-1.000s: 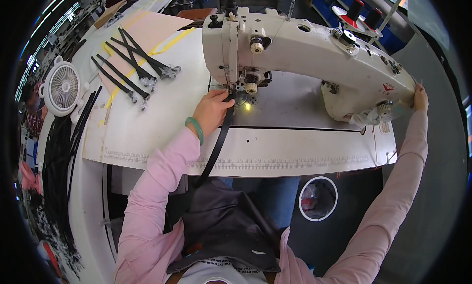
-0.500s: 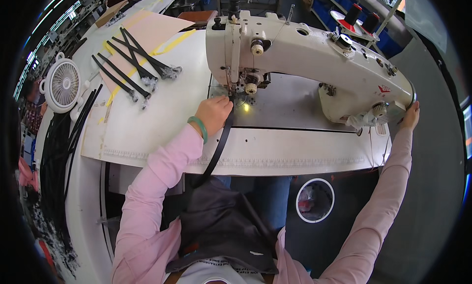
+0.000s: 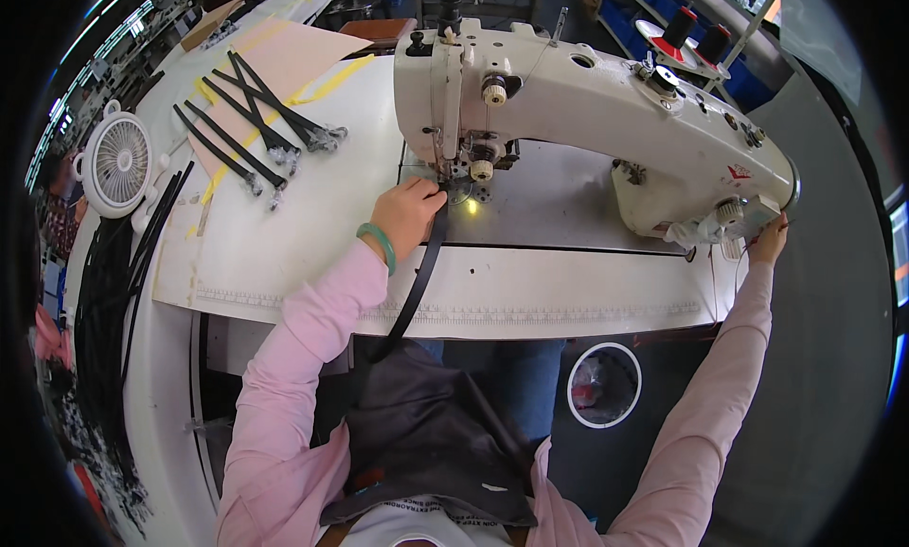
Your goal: The person operates an industrial sewing machine to stitch long black straps. They repeatedly feed each strap through the machine, guide it with both hands, and remove the finished piece before starting the next one. The workspace contains a pile of straps and a small fan on the table.
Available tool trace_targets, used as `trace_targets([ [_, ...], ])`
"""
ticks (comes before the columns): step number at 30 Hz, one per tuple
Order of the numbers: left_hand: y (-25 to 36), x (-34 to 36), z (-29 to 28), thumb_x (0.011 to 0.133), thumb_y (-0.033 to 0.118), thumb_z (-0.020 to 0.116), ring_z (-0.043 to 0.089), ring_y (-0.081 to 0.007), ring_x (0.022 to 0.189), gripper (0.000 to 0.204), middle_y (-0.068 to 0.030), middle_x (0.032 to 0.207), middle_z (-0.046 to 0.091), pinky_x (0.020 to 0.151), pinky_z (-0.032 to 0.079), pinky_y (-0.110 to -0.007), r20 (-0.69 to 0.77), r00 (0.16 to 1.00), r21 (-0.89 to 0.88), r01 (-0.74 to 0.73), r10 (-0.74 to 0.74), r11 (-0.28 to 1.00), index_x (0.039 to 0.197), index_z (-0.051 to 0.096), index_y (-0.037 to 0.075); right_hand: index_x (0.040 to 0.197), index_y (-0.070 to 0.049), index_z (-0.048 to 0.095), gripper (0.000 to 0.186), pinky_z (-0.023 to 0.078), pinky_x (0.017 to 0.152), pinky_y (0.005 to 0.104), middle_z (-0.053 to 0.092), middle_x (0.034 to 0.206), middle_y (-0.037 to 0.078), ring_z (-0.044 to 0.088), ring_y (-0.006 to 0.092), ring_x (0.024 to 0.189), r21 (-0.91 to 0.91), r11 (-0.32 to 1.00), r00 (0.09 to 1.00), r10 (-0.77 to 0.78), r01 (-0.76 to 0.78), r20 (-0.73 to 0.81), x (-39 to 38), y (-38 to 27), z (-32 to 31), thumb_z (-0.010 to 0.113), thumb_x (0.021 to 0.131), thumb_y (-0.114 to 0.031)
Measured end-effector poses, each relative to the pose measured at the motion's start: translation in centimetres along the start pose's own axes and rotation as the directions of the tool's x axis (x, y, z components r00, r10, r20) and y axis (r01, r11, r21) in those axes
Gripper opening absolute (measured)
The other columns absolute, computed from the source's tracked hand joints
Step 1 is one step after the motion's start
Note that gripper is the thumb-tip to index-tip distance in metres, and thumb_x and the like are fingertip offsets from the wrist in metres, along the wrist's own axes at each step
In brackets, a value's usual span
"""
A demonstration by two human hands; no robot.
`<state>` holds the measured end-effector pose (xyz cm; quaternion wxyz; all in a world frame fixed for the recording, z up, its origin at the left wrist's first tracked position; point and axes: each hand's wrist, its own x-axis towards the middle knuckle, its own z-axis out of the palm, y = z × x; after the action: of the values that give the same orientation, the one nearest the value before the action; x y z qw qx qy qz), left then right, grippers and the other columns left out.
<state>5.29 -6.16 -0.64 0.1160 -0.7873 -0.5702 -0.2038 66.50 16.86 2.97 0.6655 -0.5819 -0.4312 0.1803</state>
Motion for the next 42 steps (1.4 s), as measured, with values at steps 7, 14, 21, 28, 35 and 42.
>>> trace_targets([
  [7,-0.7,-2.0,-0.6,0.064,0.005,0.064,0.057,-0.0198,0.084,0.023,-0.0045,0.086,0.059,0.070,0.050,-0.029,-0.111,0.982,-0.181,-0.171,0.152,0.969,0.087,0.062,0.005,0.093,-0.002,0.061,0.031,0.042,0.061,0.0222,0.058,0.078,0.000,0.051,0.0095,0.068,-0.299,0.897,0.859,-0.412,0.325,-0.303,-9.5,-7.2,3.5,0.049,0.090,-0.030],
  [14,-0.4,-1.8,-1.0,0.064,0.004,0.063,0.059,-0.0210,0.083,0.019,-0.0057,0.085,0.061,0.070,0.050,-0.029,-0.175,0.968,-0.166,-0.208,0.179,0.964,0.083,0.063,0.003,0.081,0.000,0.062,0.026,0.032,0.049,0.0214,0.047,0.060,0.000,0.040,0.0056,0.053,0.085,0.868,0.749,-0.468,0.489,0.469,-27.5,-14.2,10.3,0.047,0.092,-0.020],
  [21,-0.3,-1.9,-1.6,0.064,0.001,0.060,0.059,-0.0232,0.088,0.019,-0.0078,0.089,0.062,0.073,0.050,-0.031,-0.109,0.973,-0.225,-0.223,0.203,0.949,0.083,0.063,0.003,0.100,-0.009,0.059,0.034,0.049,0.059,0.0311,0.051,0.114,0.008,0.054,0.0208,0.081,0.584,0.516,-0.272,-0.558,0.626,0.784,-39.8,-17.8,16.9,0.069,0.067,-0.011],
  [28,-0.2,-2.3,-1.3,0.065,-0.001,0.059,0.057,-0.0263,0.096,0.027,-0.0113,0.099,0.061,0.081,0.048,-0.033,-0.131,0.982,-0.218,-0.164,0.137,0.962,0.091,0.063,0.001,0.092,-0.004,0.059,0.029,0.048,0.065,0.0301,0.057,0.101,0.007,0.053,0.0220,0.081,0.646,0.476,-0.243,-0.660,0.597,0.711,-40.3,-15.3,19.1,0.069,0.065,-0.010],
  [35,-1.5,-1.7,-1.4,0.066,-0.006,0.054,0.055,-0.0286,0.100,0.032,-0.0130,0.105,0.060,0.085,0.046,-0.034,-0.072,0.987,-0.284,-0.156,0.141,0.946,0.096,0.062,0.001,0.092,-0.003,0.059,0.028,0.047,0.064,0.0297,0.057,0.101,0.006,0.052,0.0210,0.080,0.643,0.475,-0.249,-0.654,0.600,0.715,-40.1,-15.7,19.0,0.069,0.067,-0.012],
  [42,-8.2,5.4,0.7,0.074,0.014,0.053,0.047,-0.0299,0.108,0.030,-0.0131,0.111,0.056,0.091,0.039,-0.037,0.013,0.882,-0.275,0.456,-0.471,0.846,0.103,0.060,0.007,0.096,-0.006,0.058,0.031,0.047,0.064,0.0293,0.057,0.104,0.006,0.053,0.0210,0.078,0.624,0.488,-0.267,-0.615,0.610,0.742,-40.6,-16.6,19.2,0.069,0.067,-0.011],
])
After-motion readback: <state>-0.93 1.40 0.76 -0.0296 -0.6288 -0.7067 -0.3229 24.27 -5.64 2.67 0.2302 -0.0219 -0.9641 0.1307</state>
